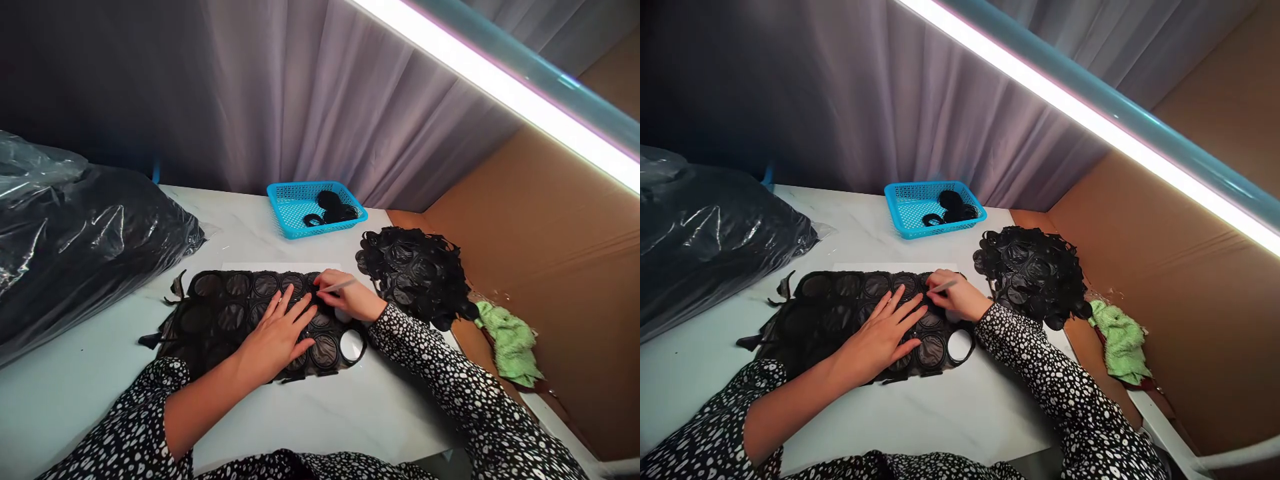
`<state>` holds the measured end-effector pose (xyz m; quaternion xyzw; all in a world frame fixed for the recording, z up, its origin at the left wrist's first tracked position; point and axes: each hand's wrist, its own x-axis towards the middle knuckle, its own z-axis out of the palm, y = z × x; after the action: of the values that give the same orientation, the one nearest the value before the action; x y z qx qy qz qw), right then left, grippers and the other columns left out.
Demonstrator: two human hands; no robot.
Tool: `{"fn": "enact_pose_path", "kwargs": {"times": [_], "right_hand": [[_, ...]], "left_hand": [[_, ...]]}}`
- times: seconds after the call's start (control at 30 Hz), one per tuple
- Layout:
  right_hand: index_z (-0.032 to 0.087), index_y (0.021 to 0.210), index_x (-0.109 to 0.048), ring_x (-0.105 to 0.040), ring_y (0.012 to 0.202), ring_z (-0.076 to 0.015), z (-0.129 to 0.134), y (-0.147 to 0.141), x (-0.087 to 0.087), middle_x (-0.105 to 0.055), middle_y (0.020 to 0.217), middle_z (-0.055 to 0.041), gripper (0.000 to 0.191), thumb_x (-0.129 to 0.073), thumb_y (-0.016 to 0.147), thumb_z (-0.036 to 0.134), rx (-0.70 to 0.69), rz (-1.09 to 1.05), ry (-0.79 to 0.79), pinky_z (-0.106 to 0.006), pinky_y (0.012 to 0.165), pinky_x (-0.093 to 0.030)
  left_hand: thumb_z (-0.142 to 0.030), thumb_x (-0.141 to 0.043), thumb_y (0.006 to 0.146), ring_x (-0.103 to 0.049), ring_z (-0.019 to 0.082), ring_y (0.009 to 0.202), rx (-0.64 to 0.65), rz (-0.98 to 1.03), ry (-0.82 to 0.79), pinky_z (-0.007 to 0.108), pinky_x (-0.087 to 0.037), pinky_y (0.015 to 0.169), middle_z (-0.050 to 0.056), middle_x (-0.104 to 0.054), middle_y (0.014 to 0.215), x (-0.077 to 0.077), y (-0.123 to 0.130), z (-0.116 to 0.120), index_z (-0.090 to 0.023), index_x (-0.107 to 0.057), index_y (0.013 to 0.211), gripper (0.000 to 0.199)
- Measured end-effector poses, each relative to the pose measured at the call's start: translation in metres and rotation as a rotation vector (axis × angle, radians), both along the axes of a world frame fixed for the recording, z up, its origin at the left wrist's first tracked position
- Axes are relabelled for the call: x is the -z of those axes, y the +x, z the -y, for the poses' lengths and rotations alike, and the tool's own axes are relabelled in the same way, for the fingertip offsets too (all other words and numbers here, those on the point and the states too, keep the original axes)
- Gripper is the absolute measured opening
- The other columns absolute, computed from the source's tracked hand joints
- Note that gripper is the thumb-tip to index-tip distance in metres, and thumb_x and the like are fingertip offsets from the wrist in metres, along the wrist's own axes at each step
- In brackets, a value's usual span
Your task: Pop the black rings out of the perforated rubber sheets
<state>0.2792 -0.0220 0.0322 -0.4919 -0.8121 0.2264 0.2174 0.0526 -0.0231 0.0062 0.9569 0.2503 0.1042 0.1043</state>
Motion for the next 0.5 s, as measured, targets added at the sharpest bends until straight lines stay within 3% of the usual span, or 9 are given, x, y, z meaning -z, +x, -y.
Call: {"fn": "enact_pose_path", "kwargs": {"times": [0.07, 0.13, 0.23, 0.3, 0.37, 0.43, 0.5], "right_hand": [[0.017, 0.090, -0.056, -0.057, 0.091, -0.0218, 0.005, -0.007, 0.004, -0.063, 0.095, -0.0100, 0.007, -0.050, 0.091, 0.014, -0.026, 0.193, 0.115, -0.035, 0.084, -0.046], [0.017, 0.092, -0.056, -0.057, 0.089, -0.0231, 0.003, -0.005, 0.010, -0.064, 0.093, -0.0111, 0.008, -0.049, 0.091, 0.012, 0.037, 0.293, 0.183, -0.035, 0.083, -0.046], [0.018, 0.087, -0.054, -0.059, 0.080, -0.0209, -0.014, 0.021, 0.012, -0.066, 0.087, -0.0096, 0.010, -0.046, 0.090, 0.013, 0.346, 0.204, 0.235, -0.030, 0.074, -0.045], [0.019, 0.083, -0.053, -0.060, 0.074, -0.0190, -0.026, 0.047, 0.007, -0.067, 0.085, -0.0083, 0.011, -0.045, 0.090, 0.016, 0.573, 0.111, 0.277, -0.027, 0.069, -0.043], [0.019, 0.081, -0.054, -0.059, 0.068, -0.0178, -0.030, 0.067, -0.002, -0.068, 0.082, -0.0073, 0.011, -0.046, 0.089, 0.019, 0.717, 0.061, 0.312, -0.026, 0.064, -0.041], [0.019, 0.079, -0.054, -0.058, 0.063, -0.0167, -0.023, 0.074, -0.011, -0.069, 0.079, -0.0067, 0.011, -0.047, 0.088, 0.020, 0.745, 0.031, 0.309, -0.025, 0.061, -0.040], [0.019, 0.078, -0.054, -0.060, 0.065, -0.0163, -0.006, 0.066, -0.017, -0.070, 0.082, -0.0067, 0.012, -0.048, 0.089, 0.021, 0.651, -0.015, 0.274, -0.025, 0.063, -0.041]], "left_hand": [[-0.045, -0.051, 0.097, -0.021, 0.036, 0.146, 0.012, 0.005, 0.005, 0.056, -0.024, 0.115, 0.008, -0.042, 0.152, -0.001, 0.000, -0.001, -0.020, -0.047, 0.141, 0.050], [-0.044, -0.052, 0.097, -0.023, 0.033, 0.146, 0.032, 0.009, 0.008, 0.053, -0.024, 0.117, 0.010, -0.041, 0.152, -0.001, 0.000, -0.001, -0.018, -0.047, 0.140, 0.050], [-0.041, -0.052, 0.097, -0.027, 0.030, 0.145, 0.040, 0.021, -0.002, 0.048, -0.027, 0.117, 0.011, -0.041, 0.152, 0.000, 0.000, -0.002, -0.017, -0.047, 0.140, 0.049], [-0.042, -0.051, 0.098, -0.027, 0.030, 0.145, 0.038, 0.044, -0.011, 0.049, -0.028, 0.116, 0.010, -0.041, 0.152, 0.001, 0.000, -0.003, -0.020, -0.046, 0.141, 0.049], [-0.045, -0.050, 0.098, -0.028, 0.029, 0.145, 0.043, 0.072, -0.019, 0.049, -0.029, 0.116, 0.010, -0.041, 0.152, 0.000, -0.001, -0.003, -0.021, -0.045, 0.141, 0.049], [-0.046, -0.048, 0.099, -0.028, 0.029, 0.145, 0.043, 0.092, -0.020, 0.049, -0.029, 0.115, 0.011, -0.041, 0.151, -0.003, -0.002, -0.003, -0.021, -0.043, 0.142, 0.050], [-0.044, -0.048, 0.100, -0.027, 0.029, 0.145, 0.061, 0.093, -0.017, 0.049, -0.029, 0.116, 0.011, -0.040, 0.152, -0.008, -0.004, -0.001, -0.021, -0.045, 0.141, 0.048]]}}
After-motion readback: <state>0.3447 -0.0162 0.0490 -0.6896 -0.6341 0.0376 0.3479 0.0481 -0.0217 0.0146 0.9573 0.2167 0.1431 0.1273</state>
